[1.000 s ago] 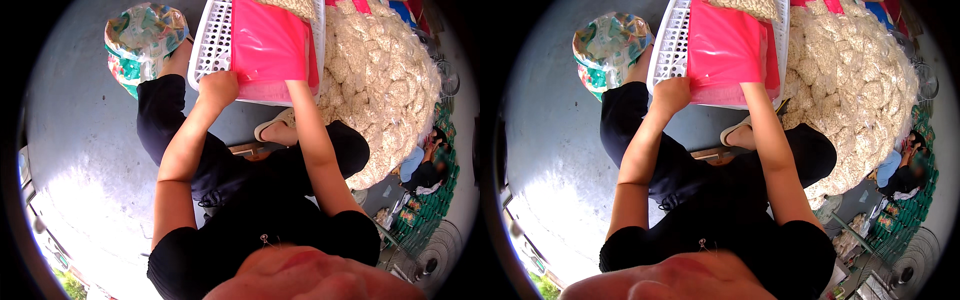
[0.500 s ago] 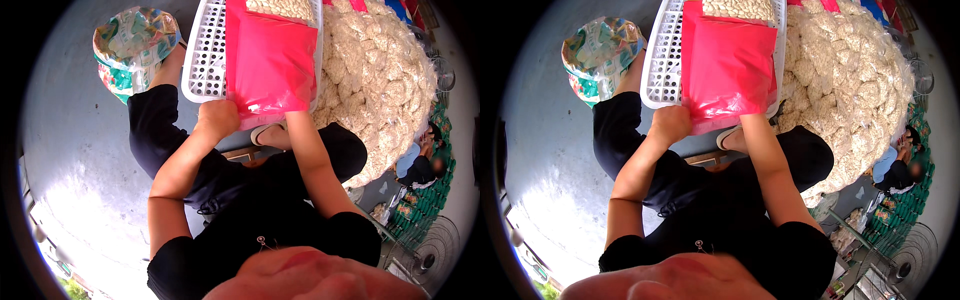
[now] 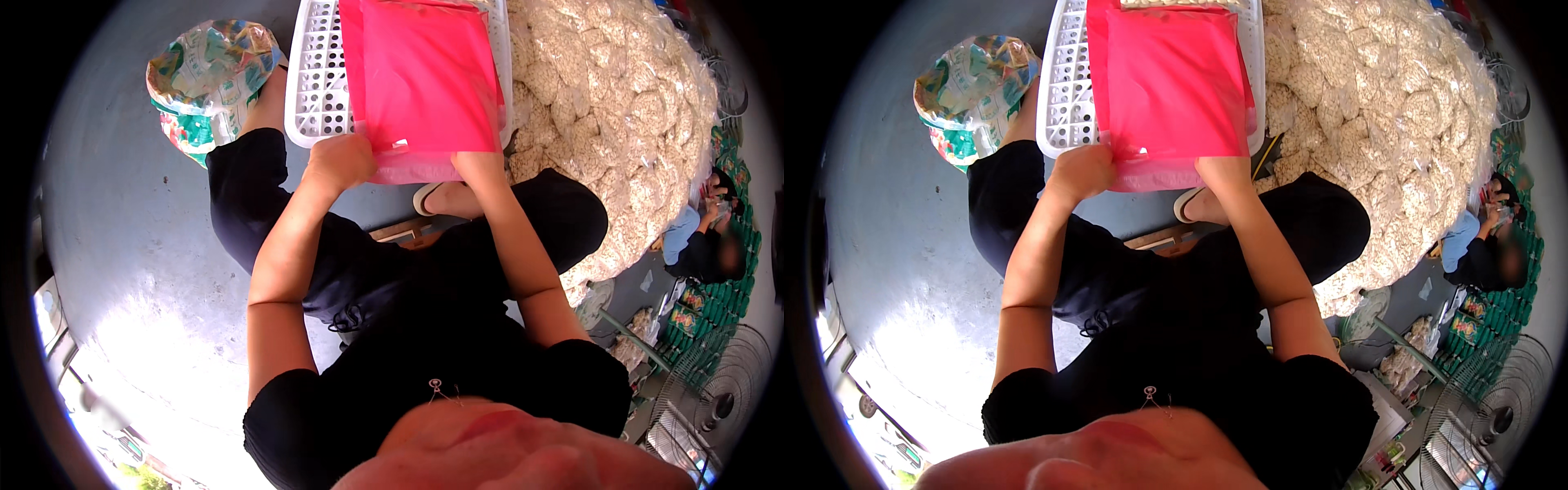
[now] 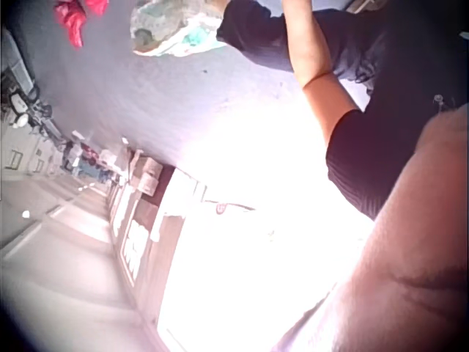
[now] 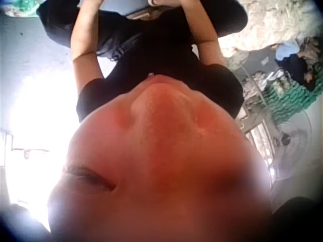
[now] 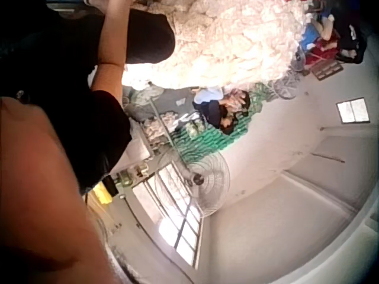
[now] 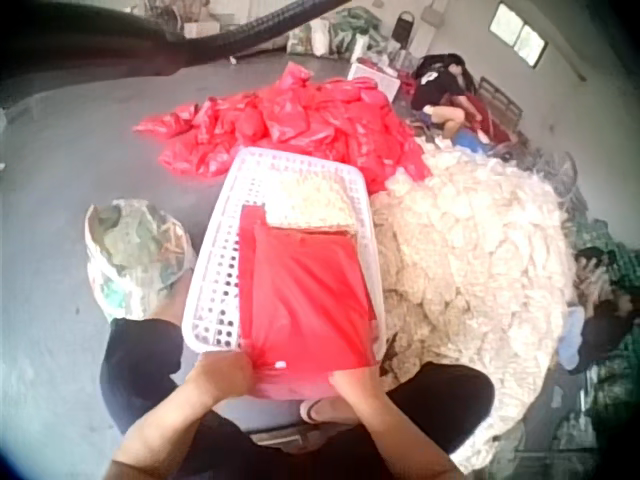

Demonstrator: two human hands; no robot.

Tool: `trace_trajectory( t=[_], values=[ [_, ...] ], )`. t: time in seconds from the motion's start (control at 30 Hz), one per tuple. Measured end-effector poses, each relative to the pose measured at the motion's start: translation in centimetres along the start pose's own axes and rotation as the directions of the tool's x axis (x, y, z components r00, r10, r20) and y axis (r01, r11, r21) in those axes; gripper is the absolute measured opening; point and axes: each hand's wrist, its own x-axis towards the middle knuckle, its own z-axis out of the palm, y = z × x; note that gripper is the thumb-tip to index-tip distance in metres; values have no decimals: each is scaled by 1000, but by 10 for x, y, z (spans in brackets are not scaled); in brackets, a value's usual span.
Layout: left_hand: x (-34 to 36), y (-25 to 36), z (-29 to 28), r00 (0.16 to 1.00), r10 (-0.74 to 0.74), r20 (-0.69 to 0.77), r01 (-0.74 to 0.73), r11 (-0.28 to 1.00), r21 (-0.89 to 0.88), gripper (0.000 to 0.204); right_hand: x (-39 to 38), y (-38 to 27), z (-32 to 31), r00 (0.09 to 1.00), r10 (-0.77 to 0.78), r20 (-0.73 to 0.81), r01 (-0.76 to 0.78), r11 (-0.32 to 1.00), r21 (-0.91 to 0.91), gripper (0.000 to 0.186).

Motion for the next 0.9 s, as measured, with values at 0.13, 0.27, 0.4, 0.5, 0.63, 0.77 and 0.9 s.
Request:
trace_trajectory(
  t=[0.13, 0.27, 0.4, 0.5, 0.63, 0.77, 0.9],
  values=[
    [-3, -25, 20, 963, 151, -224, -174, 981, -86, 34, -60, 3, -46, 991, -27, 129, -2, 975, 221, 24],
    [-16, -44, 9, 996, 77, 45, -71, 990, -123, 37, -109, 29, -48, 829, 558, 37, -473, 663, 581, 16],
    [-57, -2, -2, 989, 67, -131, -32, 967, 252, 26, -111, 44, -46, 625, 566, 538, -720, 150, 678, 24],
    [-57, 65, 8, 834, 391, -388, -314, 916, 248, 18, -119, 54, -36, 614, 524, 590, -768, 223, 600, 25],
    [12, 125, 60, 658, 455, -600, -454, 875, 166, 21, -120, 53, -25, 707, 526, 473, -691, 369, 622, 25],
    [49, 149, 85, 651, 362, -667, -508, 861, -29, 24, -120, 62, -17, 754, 506, 420, -646, 451, 616, 24],
    [59, 146, 95, 600, 384, -702, -612, 785, -94, 20, -118, 66, -24, 734, 535, 418, -679, 558, 478, 22]
  ],
)
